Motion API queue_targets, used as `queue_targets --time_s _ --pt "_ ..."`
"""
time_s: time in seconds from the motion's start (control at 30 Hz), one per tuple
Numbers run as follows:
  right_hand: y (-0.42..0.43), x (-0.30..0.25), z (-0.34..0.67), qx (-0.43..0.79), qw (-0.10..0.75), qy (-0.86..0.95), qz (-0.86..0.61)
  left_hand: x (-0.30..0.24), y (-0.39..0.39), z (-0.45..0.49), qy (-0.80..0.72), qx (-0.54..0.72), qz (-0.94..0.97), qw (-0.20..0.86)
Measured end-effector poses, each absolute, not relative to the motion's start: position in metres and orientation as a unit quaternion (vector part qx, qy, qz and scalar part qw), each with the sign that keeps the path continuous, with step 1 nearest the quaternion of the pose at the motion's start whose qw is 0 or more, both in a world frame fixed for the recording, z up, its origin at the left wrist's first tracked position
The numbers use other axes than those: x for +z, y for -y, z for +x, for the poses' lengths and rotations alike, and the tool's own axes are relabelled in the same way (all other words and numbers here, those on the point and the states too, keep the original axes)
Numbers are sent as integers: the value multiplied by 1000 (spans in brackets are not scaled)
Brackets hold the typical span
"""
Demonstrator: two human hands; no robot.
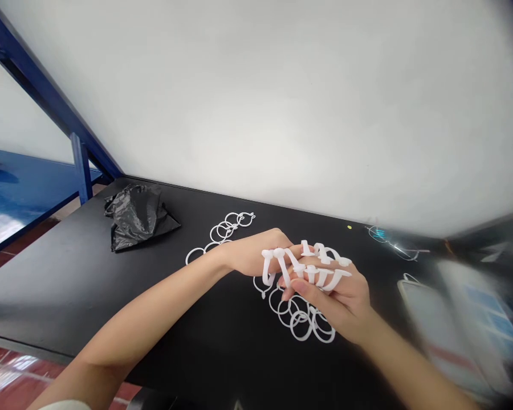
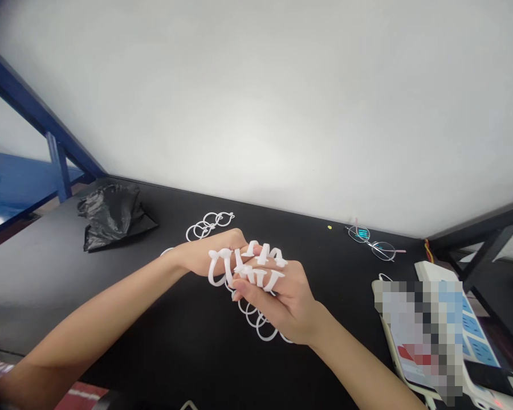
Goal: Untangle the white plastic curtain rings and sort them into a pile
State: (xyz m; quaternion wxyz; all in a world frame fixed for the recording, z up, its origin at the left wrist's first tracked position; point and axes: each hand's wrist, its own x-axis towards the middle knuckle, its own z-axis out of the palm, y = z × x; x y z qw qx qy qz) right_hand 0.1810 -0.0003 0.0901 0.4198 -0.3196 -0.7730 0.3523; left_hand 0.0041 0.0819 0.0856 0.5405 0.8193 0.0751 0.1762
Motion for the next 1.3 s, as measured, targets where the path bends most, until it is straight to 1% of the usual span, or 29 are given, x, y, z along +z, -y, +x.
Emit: queue_targets --time_s 0.07,0.1,0.23,0.33,0.43,0.53,0.6,0.73,0.9,1.03,1.13,1.2,1.3 --pt "-1 90 181 351 420 766 -337 83 -83 5 -88 189 831 517" --pt "-1 90 181 363 421 752 -354 82 -84 5 -99 204 845 484" --pt "-4 90 179 431 438 672 -413 82 -85 3 -167 255 911 277" --pt "-4 91 178 414 463 649 -439 88 -82 2 -224 251 931 139" --pt "-4 93 178 398 473 644 -451 93 -78 0 -237 239 939 68" --pt "-6 95 178 424 459 640 -448 93 -77 1 -235 217 947 28" --pt "-6 95 180 433 448 646 -442 91 -78 1 -221 200 954 17" --pt "-4 93 184 390 441 692 -418 86 -79 1 -187 196 962 27" --pt "-1 89 187 350 436 729 -394 81 -80 1 -180 218 952 118" --pt "0 91 188 285 444 763 -374 80 -82 2 -205 279 922 171" --pt "-2 93 187 325 437 750 -375 83 -81 2 -192 283 922 180" --pt "-4 93 185 354 423 744 -378 87 -80 1 -187 259 932 173" --pt "-5 91 182 364 416 735 -392 92 -77 1 -208 224 941 145"
